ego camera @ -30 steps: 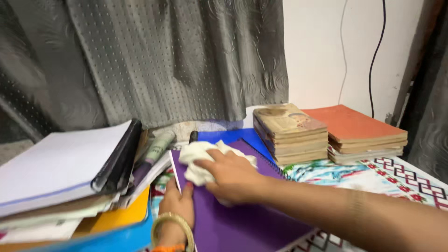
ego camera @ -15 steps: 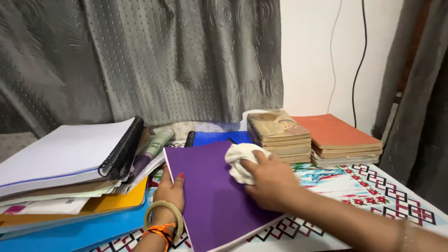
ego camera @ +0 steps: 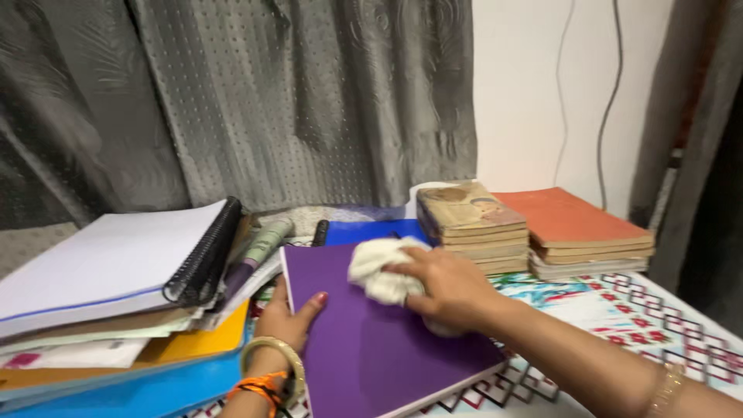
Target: The person wipes the covers of several spiral-bound notebooks with a white cloth. They handle a purple notebook and a white notebook, wiping the front and back covers and edges before placing them back on the table.
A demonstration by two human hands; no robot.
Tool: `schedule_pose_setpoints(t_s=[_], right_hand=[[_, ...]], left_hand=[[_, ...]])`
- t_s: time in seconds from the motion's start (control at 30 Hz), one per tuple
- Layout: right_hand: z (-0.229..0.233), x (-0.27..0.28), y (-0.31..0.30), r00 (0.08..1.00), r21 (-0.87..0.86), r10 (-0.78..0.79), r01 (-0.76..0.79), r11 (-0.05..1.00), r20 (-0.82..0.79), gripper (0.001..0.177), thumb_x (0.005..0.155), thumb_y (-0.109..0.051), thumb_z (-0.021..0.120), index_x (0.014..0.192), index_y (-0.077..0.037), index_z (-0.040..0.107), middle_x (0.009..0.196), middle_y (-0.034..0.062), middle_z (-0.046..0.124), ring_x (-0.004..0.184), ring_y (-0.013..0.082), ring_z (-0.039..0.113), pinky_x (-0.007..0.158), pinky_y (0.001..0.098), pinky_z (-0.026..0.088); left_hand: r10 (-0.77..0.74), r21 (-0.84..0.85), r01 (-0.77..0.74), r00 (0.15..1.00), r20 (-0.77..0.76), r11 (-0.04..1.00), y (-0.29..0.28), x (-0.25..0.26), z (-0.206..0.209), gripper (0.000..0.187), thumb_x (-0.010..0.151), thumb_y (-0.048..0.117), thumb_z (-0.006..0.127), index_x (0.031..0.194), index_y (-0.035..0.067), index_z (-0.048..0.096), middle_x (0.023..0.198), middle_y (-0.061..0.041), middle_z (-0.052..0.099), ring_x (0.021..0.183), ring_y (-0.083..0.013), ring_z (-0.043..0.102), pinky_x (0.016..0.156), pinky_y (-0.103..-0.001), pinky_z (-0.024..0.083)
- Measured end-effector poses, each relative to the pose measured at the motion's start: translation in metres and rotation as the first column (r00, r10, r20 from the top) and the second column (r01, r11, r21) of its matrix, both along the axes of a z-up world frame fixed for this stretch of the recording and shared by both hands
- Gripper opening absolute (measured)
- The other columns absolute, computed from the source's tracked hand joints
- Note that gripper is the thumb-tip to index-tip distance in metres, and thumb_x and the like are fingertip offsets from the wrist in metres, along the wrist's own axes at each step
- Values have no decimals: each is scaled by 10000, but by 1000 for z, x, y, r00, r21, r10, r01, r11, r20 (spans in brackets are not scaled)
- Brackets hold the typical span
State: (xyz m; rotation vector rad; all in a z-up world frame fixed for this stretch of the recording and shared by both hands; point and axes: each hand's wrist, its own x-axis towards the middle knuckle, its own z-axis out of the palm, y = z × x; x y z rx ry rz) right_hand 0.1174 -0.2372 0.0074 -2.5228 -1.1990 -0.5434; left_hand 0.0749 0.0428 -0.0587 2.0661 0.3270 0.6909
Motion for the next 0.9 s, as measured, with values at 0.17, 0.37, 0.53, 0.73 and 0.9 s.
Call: schedule_pose_setpoints(t_s=[0.17, 0.37, 0.53, 0.73, 0.9], right_hand=[[14, 37, 66, 924, -30, -383, 383, 923, -4, 479, 870, -399, 611, 1324, -253, 655, 1385, 149, 569, 1189, 403, 584, 996, 509, 494], [-3, 50, 123, 988, 78, 150, -152, 985, 33, 539, 818, -420, 669, 1322, -229, 671, 1426, 127, 573, 1241, 386, 585, 1008, 514, 454], [2, 58, 108, 927, 152, 345, -323, 934, -145, 605, 740, -338, 633, 1338, -261, 674, 1438, 77, 630, 1244, 338, 645, 1024, 439, 510], [4, 37, 110, 970, -73, -232, 227, 971, -67, 548, 871, -394, 611, 1405, -273, 606, 1420, 148, 554, 1248, 424, 564, 1051, 503, 456], [-8, 24, 122, 956, 46, 274, -271, 961, -107, 599, 832, -406, 637, 1405, -232, 622, 1425, 171, 562, 1308, 399, 532, 1082, 488, 429]], left_hand=[[-26, -78, 24, 999, -28, 997, -3, -2, 1, 710, 778, 398, 775, 1435, 259, 543, 1136, -101, 803, 1031, -283, 788, 893, -398, 583], [148, -8, -150, 983, -113, 989, 2, 11, -9, 625, 973, 450, 578, 1540, 225, 436, 1219, -243, 707, 1110, -427, 692, 979, -460, 523], [113, 21, -112, 992, -61, 993, 7, 13, -17, 554, 953, 454, 559, 1454, 220, 534, 1257, -202, 691, 1163, -421, 651, 994, -467, 501], [127, 32, -125, 988, -83, 992, 4, 16, -17, 503, 950, 446, 531, 1406, 241, 591, 1251, -177, 706, 1169, -404, 657, 1009, -483, 495], [219, 108, -206, 969, -118, 973, 8, 20, -21, 449, 998, 440, 537, 1303, 135, 663, 1234, -245, 678, 1170, -456, 619, 1005, -526, 472]])
